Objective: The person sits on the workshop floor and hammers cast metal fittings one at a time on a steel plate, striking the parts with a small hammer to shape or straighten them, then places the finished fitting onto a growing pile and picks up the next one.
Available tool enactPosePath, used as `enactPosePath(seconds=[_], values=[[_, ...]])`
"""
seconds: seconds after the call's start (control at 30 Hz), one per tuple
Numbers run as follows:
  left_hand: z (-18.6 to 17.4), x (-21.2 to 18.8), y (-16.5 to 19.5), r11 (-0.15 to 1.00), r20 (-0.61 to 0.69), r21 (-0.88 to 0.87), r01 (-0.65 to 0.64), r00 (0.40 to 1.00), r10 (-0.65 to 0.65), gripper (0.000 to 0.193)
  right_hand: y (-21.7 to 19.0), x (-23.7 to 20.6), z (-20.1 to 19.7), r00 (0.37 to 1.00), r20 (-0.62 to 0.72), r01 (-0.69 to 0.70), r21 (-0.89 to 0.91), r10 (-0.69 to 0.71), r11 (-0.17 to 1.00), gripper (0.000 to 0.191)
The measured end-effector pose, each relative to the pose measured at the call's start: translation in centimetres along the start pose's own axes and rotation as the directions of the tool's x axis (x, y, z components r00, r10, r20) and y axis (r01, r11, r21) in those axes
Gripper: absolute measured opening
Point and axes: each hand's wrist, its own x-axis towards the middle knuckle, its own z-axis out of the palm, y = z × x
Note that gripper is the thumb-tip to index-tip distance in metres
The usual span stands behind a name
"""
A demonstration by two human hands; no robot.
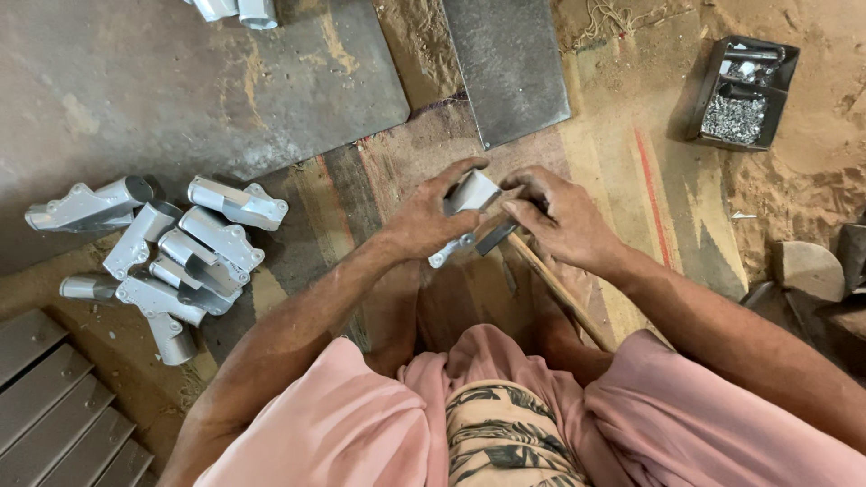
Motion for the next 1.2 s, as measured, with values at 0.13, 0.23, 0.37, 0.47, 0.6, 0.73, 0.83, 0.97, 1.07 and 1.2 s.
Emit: enactPosePath(seconds=[0.13, 0.23, 0.37, 0.47, 0.6, 0.73, 0.83, 0.97, 1.07, 1.2], values=[[-0.6, 0.9, -1.9, 1.0, -0.06, 0.016, 0.001, 0.998, 0.0, 0.08, 2.2, -1.5, -0.4, 0.968, 0.182, -0.065, -0.488, 0.175, 0.87, 0.029], [-0.8, 2.3, -3.3, 0.998, -0.081, 0.061, -0.018, 0.996, 0.023, 0.084, 4.2, -3.7, 0.7, 0.789, 0.263, -0.225, -0.717, 0.555, 0.66, 0.044], [-0.2, 5.0, -3.9, 0.995, -0.115, 0.099, -0.027, 0.993, 0.038, 0.087, 6.7, -6.1, 1.3, 0.855, 0.264, -0.177, -0.662, 0.447, 0.728, 0.041], [0.2, 6.4, -3.9, 0.999, -0.146, 0.038, -0.038, 0.988, 0.043, 0.089, 8.2, -6.9, 1.0, 0.881, 0.184, -0.22, -0.656, 0.436, 0.722, 0.039], [0.3, 7.3, -4.1, 0.999, -0.156, 0.032, -0.011, 0.988, 0.015, 0.089, 9.3, -7.9, 0.7, 0.884, 0.14, -0.264, -0.638, 0.446, 0.723, 0.049], [0.7, 7.9, -5.3, 0.998, -0.155, 0.065, -0.018, 0.988, 0.028, 0.091, 9.2, -9.0, 0.5, 0.939, 0.044, -0.267, -0.534, 0.341, 0.802, 0.042], [1.1, 8.5, -6.2, 0.99, -0.189, 0.102, -0.097, 0.975, 0.115, 0.089, 8.7, -9.2, -0.4, 0.896, -0.139, -0.42, -0.574, 0.421, 0.703, 0.047], [1.1, 8.6, -6.7, 0.993, -0.16, 0.059, -0.1, 0.981, 0.108, 0.089, 7.7, -8.7, -2.3, 0.889, 0.007, -0.411, -0.428, 0.458, 0.805, 0.045], [1.1, 8.2, -6.4, 1.0, -0.135, -0.002, 0.002, 0.991, -0.003, 0.089, 6.5, -8.4, -3.0, 0.936, -0.067, -0.348, -0.309, 0.344, 0.885, 0.039], [1.3, 8.2, -6.0, 0.995, -0.134, -0.096, -0.007, 0.991, -0.006, 0.09, 4.9, -7.2, -3.2, 0.975, -0.215, -0.154, -0.452, 0.06, 0.879, 0.034]])
